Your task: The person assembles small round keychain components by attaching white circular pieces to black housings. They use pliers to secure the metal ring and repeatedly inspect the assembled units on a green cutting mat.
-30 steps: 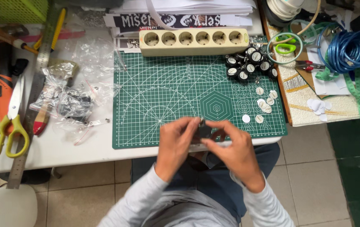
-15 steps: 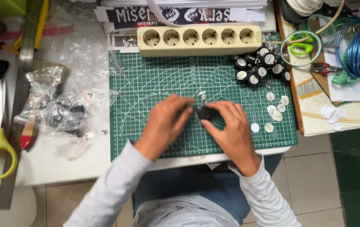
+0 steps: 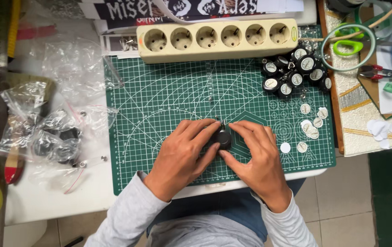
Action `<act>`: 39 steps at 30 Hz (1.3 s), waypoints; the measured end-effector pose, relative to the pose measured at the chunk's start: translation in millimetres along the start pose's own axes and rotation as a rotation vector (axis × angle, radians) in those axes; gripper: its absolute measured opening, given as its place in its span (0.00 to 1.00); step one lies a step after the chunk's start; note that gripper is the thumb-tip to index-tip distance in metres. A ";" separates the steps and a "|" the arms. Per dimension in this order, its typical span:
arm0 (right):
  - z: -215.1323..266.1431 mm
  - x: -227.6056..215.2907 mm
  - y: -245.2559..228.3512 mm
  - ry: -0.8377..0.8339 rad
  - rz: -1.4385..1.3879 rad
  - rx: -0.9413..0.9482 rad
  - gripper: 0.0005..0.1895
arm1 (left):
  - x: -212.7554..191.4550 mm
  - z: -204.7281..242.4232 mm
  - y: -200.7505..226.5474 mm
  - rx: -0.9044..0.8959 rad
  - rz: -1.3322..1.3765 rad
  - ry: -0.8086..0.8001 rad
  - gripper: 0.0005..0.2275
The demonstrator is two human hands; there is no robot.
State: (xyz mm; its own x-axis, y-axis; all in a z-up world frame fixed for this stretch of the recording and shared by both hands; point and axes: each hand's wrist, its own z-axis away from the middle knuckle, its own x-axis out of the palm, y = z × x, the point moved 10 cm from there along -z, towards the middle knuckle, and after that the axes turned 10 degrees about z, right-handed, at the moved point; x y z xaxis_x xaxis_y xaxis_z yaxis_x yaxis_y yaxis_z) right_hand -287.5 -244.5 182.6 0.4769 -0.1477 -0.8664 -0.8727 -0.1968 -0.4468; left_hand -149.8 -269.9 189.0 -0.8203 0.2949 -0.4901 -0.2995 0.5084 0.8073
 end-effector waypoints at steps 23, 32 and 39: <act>-1.0 7.8 14.3 -0.054 -0.022 0.032 0.22 | 4.7 -3.9 -9.7 -0.062 -0.030 -0.006 0.19; 0.9 9.1 14.0 -0.060 -0.016 0.022 0.24 | 7.1 -1.5 -12.8 -0.081 -0.026 -0.007 0.18; 0.6 9.9 15.0 -0.063 -0.006 0.029 0.23 | 6.4 -3.0 -12.4 -0.077 -0.036 -0.004 0.18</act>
State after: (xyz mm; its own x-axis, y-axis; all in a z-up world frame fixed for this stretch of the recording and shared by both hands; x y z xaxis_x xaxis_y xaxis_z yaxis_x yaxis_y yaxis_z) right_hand -295.9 -248.4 167.2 0.4755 -0.0849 -0.8756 -0.8729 -0.1692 -0.4576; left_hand -152.8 -276.8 176.8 -0.8067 0.2805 -0.5202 -0.3652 0.4554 0.8119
